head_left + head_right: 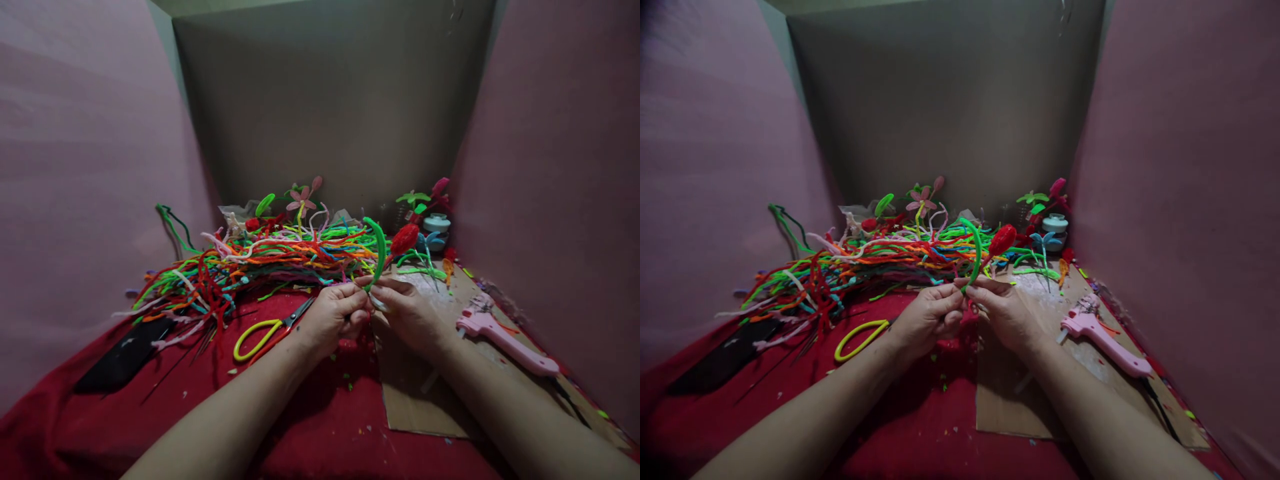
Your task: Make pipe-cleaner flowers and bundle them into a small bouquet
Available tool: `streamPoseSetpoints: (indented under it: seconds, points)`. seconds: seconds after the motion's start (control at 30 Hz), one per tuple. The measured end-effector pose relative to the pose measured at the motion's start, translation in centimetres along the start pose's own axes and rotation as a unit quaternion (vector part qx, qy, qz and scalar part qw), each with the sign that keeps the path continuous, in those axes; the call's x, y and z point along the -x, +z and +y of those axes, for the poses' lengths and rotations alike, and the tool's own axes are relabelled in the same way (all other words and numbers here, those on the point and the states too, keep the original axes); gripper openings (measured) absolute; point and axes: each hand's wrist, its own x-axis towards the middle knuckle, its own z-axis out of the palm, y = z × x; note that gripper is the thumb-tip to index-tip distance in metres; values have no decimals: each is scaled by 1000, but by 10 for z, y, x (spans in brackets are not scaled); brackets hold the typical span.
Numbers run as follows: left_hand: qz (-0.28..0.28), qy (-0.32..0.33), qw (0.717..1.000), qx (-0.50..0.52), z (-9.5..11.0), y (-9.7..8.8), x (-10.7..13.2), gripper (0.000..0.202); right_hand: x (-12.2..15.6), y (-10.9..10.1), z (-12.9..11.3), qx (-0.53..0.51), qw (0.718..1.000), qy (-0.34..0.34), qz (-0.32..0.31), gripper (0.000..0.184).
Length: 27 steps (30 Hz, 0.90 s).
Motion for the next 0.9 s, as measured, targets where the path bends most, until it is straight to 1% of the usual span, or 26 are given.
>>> streamPoseSetpoints:
  seconds: [0.17,0.23,0.27,0.33,0.37,0.43,0.47,0.5,0.53,0.57,0.63,0.67,0.7,0.73,0.77,0.8,0.83,0.9]
  points:
    - [-79,-43,995,36,0,-4,3,21,1,-1,2,-37,998,5,-47,14]
    - [-100,-49,993,38,1,-5,3,20,1,-2,3,-37,998,0,-48,14]
    - [-103,-49,993,35,1,-6,3,21,1,-2,3,-33,999,-5,-38,14]
    - [-89,-44,995,16,3,-5,3,23,1,-4,5,-21,1000,-14,-11,14]
    - [-71,-36,997,-7,3,-4,2,25,0,-5,6,-13,1000,-18,1,14]
    - [-13,0,995,-96,3,-1,1,28,-2,-6,8,10,1000,-20,20,16]
    - [25,31,986,-160,2,0,1,29,-2,-6,8,20,999,-23,27,16]
    - [64,71,968,-233,0,1,0,28,-3,-5,8,27,999,-27,34,16]
    - [99,115,939,-309,-2,1,1,24,-3,-4,8,30,998,-31,39,16]
    - [126,156,901,-384,-5,1,1,19,-3,-2,7,28,998,-34,42,15]
    - [158,215,818,-509,-10,0,3,11,-1,3,6,20,998,-40,43,12]
    - [164,229,781,-557,-12,-1,3,11,-1,5,5,20,998,-42,43,11]
    - [166,237,753,-591,-14,-2,4,14,0,7,5,24,998,-44,44,11]
    - [165,242,735,-612,-14,-3,4,16,1,7,5,31,997,-44,46,12]
    - [165,244,728,-620,-14,-4,4,18,1,8,6,39,997,-40,47,14]
    - [164,244,731,-616,-14,-5,3,20,1,8,6,45,997,-32,46,16]
    - [164,241,743,-602,-13,-5,3,20,2,7,7,49,998,-22,42,17]
    - [165,231,785,-551,-10,-5,1,21,1,6,7,49,998,-15,27,20]
